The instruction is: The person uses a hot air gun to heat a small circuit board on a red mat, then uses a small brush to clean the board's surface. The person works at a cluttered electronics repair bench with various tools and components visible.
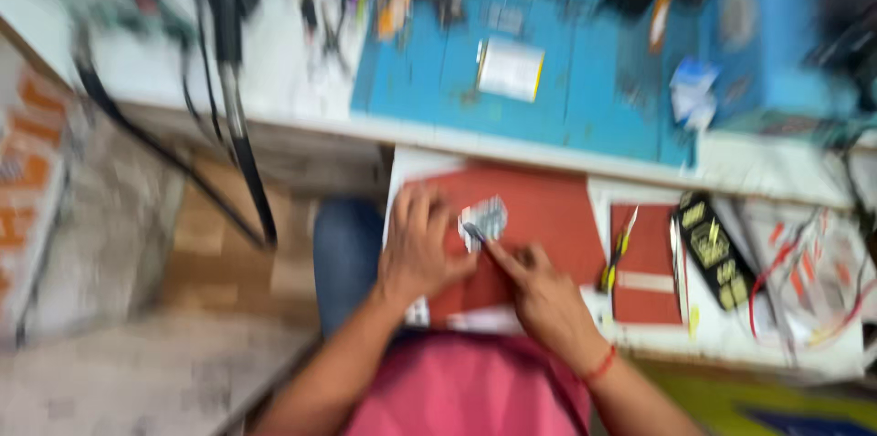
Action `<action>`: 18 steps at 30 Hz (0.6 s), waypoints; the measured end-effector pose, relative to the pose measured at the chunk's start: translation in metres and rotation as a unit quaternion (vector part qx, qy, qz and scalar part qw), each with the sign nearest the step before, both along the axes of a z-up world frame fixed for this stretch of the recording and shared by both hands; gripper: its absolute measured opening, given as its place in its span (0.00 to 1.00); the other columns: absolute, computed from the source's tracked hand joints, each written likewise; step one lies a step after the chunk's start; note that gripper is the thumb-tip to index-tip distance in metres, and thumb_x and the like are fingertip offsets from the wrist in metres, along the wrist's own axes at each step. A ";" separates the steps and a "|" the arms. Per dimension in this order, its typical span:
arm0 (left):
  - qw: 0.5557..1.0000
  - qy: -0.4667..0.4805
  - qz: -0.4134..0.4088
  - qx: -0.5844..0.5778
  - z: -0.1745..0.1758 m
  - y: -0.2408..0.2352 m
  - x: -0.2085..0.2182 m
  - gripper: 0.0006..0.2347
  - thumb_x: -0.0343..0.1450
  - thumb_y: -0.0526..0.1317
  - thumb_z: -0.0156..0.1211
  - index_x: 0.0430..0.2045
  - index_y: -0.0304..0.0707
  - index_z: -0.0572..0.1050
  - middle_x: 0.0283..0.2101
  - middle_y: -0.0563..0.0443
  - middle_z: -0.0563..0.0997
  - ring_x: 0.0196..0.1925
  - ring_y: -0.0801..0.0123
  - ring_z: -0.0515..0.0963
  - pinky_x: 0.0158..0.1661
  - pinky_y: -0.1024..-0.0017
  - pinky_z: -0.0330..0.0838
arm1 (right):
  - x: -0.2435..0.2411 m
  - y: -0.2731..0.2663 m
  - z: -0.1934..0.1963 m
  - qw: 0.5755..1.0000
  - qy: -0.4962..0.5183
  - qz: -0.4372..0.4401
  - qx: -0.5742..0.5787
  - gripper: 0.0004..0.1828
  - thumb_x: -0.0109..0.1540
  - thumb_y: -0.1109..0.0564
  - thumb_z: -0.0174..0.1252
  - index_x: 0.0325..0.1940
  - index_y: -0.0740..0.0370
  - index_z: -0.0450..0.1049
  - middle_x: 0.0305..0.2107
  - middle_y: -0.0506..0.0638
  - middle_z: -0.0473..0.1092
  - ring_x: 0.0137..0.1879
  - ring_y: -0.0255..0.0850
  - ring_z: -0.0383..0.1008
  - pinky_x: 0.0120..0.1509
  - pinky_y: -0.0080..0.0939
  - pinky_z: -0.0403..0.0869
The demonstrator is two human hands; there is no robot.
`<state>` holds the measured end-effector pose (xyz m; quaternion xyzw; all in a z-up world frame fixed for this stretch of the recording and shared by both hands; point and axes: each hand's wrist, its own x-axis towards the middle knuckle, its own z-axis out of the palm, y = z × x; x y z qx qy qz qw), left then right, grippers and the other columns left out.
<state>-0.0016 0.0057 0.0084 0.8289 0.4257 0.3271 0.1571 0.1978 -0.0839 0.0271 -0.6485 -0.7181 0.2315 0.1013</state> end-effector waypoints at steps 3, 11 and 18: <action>0.999 0.009 0.010 -0.032 0.001 -0.002 0.005 0.22 0.54 0.47 0.76 0.34 0.34 0.77 0.51 0.41 0.70 0.63 0.43 0.64 0.65 0.48 0.58 | 0.007 0.009 -0.005 0.997 -0.015 -0.077 0.012 0.37 0.58 0.66 0.47 0.72 0.44 0.64 0.45 0.57 0.69 0.38 0.59 0.78 0.41 0.57 0.78; 0.999 0.001 0.021 -0.041 -0.023 -0.007 0.003 0.20 0.55 0.48 0.77 0.33 0.36 0.78 0.52 0.42 0.70 0.63 0.46 0.63 0.64 0.51 0.60 | 0.013 0.008 -0.007 1.000 0.004 -0.001 -0.026 0.40 0.56 0.67 0.45 0.72 0.43 0.63 0.46 0.58 0.69 0.38 0.60 0.78 0.42 0.57 0.77; 0.998 -0.002 0.011 -0.062 -0.022 -0.006 0.000 0.21 0.55 0.48 0.77 0.33 0.34 0.78 0.52 0.41 0.70 0.63 0.45 0.62 0.65 0.51 0.59 | 0.010 0.000 -0.011 0.999 0.031 0.008 -0.014 0.40 0.55 0.69 0.44 0.70 0.45 0.67 0.46 0.60 0.70 0.40 0.61 0.77 0.45 0.57 0.76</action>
